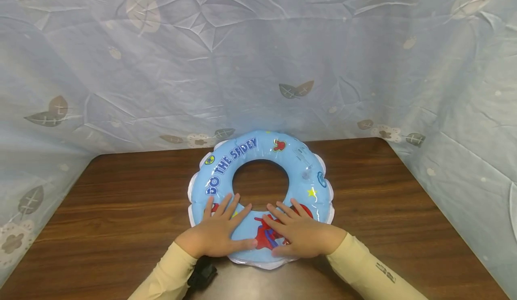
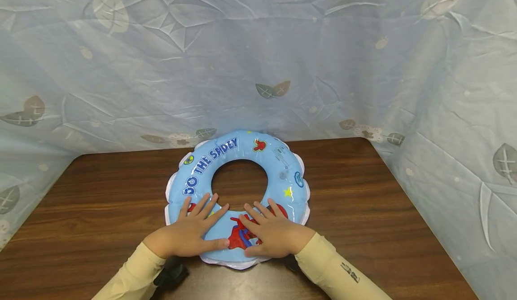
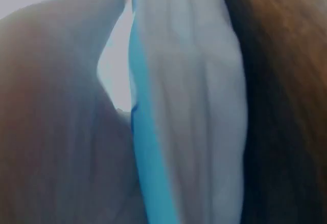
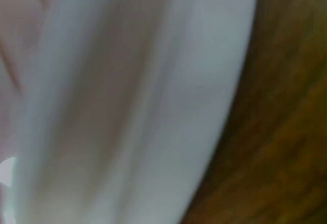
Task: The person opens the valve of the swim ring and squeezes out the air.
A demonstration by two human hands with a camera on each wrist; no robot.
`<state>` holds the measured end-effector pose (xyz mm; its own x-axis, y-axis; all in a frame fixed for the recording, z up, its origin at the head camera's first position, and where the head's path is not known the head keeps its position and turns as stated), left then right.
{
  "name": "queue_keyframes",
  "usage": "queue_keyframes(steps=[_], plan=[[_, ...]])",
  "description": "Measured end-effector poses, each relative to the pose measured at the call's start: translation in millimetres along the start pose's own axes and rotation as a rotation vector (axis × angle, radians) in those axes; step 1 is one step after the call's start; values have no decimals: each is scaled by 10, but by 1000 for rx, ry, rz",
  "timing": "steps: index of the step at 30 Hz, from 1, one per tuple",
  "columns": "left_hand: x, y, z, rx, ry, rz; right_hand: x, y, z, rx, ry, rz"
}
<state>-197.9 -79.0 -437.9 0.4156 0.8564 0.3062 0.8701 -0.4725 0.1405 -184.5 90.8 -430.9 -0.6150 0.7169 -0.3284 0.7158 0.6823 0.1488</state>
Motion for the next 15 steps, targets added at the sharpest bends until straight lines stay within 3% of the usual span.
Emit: queue_keyframes(steps=[4,15], plan=[[18,13,-22,11,28,-6,8,11,4,-3,-22,0],[37,19,-11,26,-23,19,6,1,18,2,-15,-1]])
Point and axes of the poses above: each hand's wrist, its own y-axis away from the middle knuckle, its own z-axis out of the palm, x = y × z, the point moved 8 cm from there along -y, towards the middle knuckle, and after that the axes turned 10 degrees about x, right-handed, at the moved point
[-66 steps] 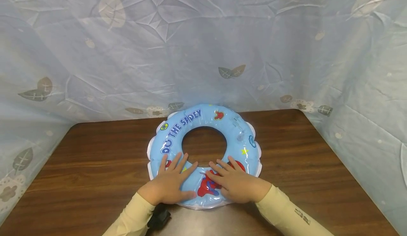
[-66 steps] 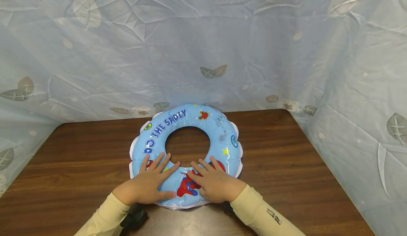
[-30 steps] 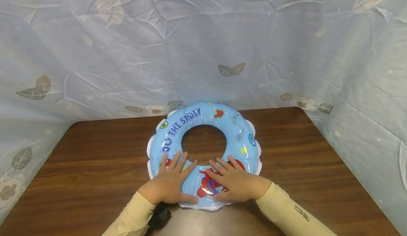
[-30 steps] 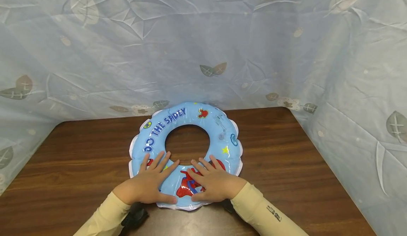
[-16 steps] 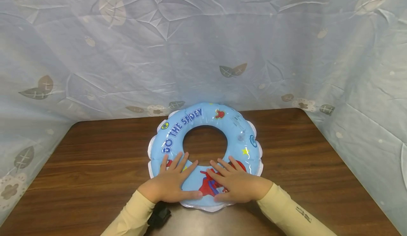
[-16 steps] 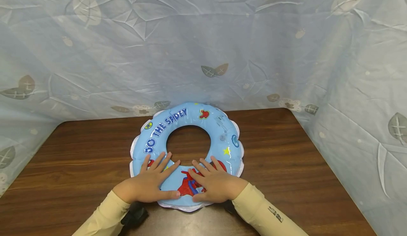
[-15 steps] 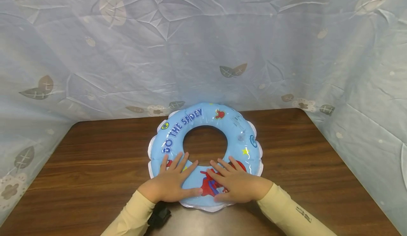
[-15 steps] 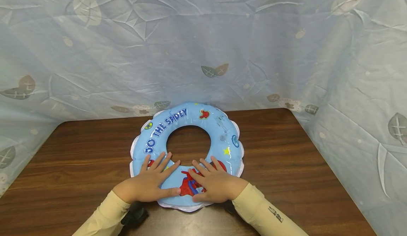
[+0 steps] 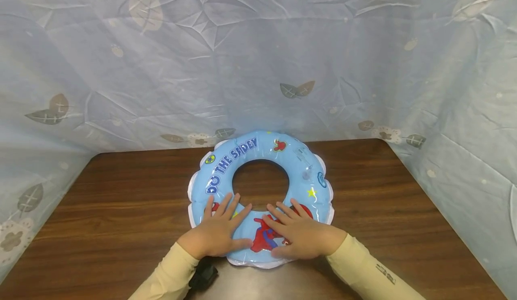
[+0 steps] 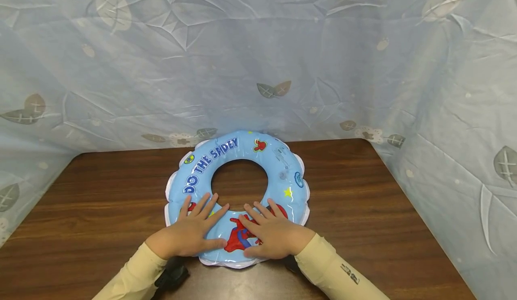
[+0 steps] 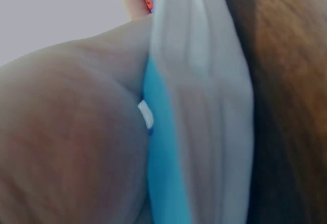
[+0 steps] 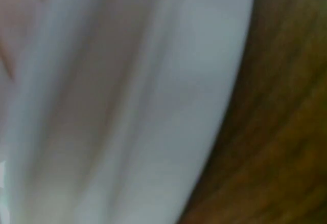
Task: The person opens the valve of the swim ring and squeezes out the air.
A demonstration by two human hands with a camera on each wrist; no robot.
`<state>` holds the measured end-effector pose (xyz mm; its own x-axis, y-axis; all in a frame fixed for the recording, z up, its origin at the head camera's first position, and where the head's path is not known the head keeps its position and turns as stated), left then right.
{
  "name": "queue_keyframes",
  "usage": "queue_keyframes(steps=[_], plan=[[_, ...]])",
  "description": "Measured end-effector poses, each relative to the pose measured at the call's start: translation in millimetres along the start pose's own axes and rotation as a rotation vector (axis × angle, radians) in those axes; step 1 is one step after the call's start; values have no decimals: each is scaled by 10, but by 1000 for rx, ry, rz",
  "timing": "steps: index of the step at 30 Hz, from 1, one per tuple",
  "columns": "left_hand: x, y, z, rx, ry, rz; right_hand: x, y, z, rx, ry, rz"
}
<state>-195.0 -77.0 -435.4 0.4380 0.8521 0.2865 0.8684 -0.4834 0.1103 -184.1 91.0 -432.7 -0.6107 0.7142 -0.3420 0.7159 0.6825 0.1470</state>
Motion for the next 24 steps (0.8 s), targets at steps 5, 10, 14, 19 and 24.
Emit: queue_keyframes(steps=[5,10,14,19,24], plan=[[9,0,2,-3,-16,-6,-22,7,-12,6,7,-10],[18,8,7,-6,-12,-9,-27,17,-6,6,26,-6],[21,13,-13,6,-25,-5,-31,0,-9,11,26,7],[10,-26,-75,66,-35,18,-23,-10,-45,34,6,16],[-26,-66,-220,200,6,48,-11,38,-182,84,-25,48]])
Point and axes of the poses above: each hand's wrist, its own y-axis away from the middle knuckle, its own z-axis out of the palm, x = y × z, the point moved 8 cm from there along -y, towards the middle knuckle, and after that the axes turned 10 degrees about x, right-handed, at the moved point
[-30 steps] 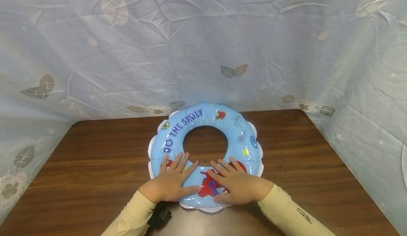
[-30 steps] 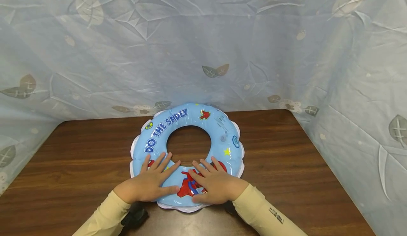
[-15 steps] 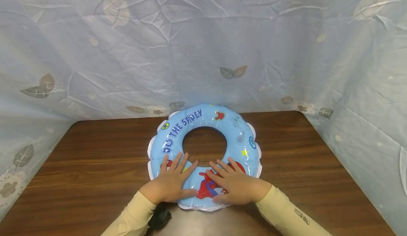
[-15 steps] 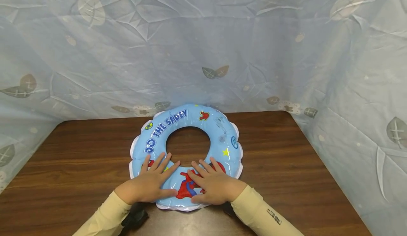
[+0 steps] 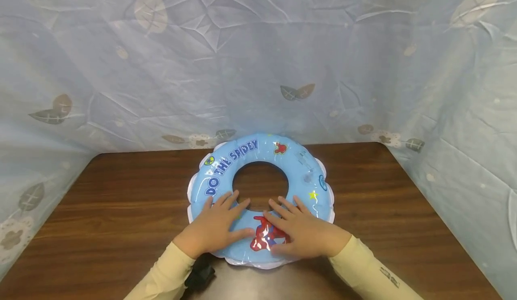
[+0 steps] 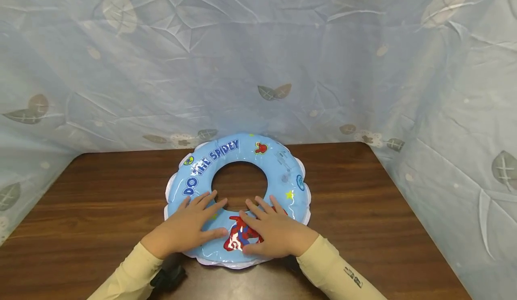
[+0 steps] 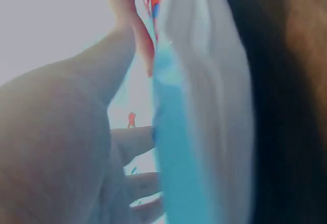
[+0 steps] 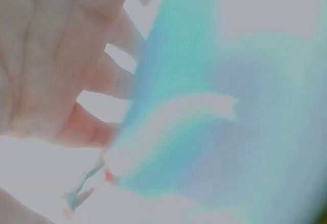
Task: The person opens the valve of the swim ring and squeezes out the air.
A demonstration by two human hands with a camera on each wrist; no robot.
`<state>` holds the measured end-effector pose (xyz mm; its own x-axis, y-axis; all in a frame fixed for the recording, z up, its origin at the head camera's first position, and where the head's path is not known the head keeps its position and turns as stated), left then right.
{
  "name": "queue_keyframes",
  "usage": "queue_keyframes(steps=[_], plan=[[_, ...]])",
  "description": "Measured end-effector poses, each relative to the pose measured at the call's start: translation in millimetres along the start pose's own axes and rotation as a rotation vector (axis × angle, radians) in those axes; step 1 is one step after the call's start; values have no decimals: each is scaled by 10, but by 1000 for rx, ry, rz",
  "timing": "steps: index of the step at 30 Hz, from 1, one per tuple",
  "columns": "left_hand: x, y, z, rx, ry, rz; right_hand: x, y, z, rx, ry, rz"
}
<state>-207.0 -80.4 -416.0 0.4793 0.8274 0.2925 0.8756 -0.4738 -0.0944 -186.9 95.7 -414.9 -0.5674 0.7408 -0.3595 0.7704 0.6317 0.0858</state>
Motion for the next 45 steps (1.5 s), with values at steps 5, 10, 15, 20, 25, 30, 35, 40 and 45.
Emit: queue_keyframes(steps=[5,10,15,20,25,30,35,40,45], plan=[[-72,-25,-96,98,-23,8,118,80,-208,77,4,164],[-118,-7,-40,37,-8,-39,208,145,-253,80,49,267],[-131,-6,-2,-2,-18,-78,241,131,-212,62,56,286],[-137,-11,36,-22,-36,-94,285,118,-169,29,62,286],[-132,-16,51,-35,-52,-92,346,106,-118,7,16,293],[-123,-5,55,-39,-66,-89,368,82,-72,10,-7,296],[-127,0,56,-45,-74,-97,348,59,-45,21,12,284],[-137,11,60,-47,-61,-105,349,46,-25,24,17,288],[-143,20,61,-50,-59,-104,361,30,-5,19,14,290]])
Point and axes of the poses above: each hand's wrist, its own y-axis away from the middle knuckle, its own z-axis out of the palm, x = y × z, the point moved 8 cm from there along -y, towards the middle knuckle, and after that the axes turned 10 degrees about x, right-handed, at the moved point
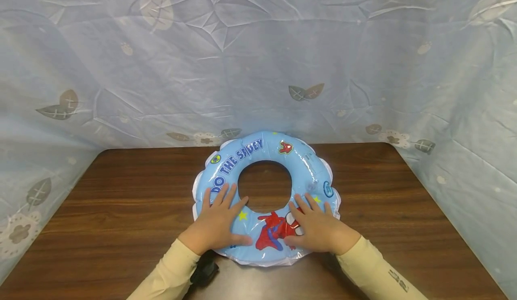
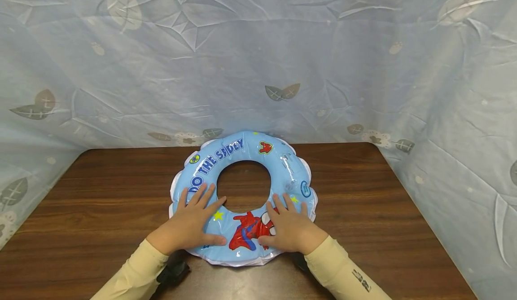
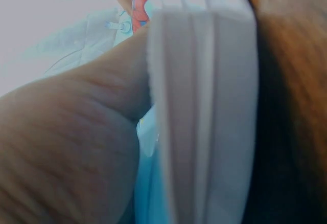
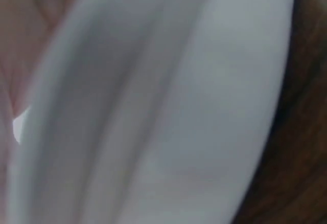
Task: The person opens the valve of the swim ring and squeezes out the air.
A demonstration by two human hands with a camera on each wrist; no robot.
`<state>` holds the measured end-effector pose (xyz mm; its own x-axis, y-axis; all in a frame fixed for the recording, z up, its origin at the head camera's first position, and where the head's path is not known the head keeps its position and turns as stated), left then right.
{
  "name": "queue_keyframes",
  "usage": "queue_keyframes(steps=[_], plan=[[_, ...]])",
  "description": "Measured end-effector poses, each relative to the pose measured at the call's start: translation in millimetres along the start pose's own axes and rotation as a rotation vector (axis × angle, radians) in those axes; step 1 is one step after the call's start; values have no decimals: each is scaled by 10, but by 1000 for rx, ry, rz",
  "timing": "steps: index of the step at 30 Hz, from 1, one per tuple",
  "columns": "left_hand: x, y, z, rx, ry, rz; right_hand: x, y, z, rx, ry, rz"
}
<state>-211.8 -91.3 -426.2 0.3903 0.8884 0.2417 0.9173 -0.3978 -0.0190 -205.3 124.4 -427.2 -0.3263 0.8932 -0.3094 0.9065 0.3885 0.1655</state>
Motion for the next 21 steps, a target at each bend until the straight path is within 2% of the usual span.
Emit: queue_keyframes(steps=[7,21], plan=[[1,2,12,2,3,6,11,-1,1,-11,-16,8],[-3,18,22,-60,34,-38,-3,3,-13,-1,-19,-11]])
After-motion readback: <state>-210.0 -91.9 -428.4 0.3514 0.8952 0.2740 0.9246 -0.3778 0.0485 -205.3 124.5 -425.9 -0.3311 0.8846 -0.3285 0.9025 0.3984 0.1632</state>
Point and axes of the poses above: each hand's wrist, its own y-axis away from the middle knuckle, its own z-axis out of the palm, x = y × z, the point moved 8 cm from there along -y, towards the middle knuckle, and after that the axes turned 10 degrees about x, right-handed, at the moved point
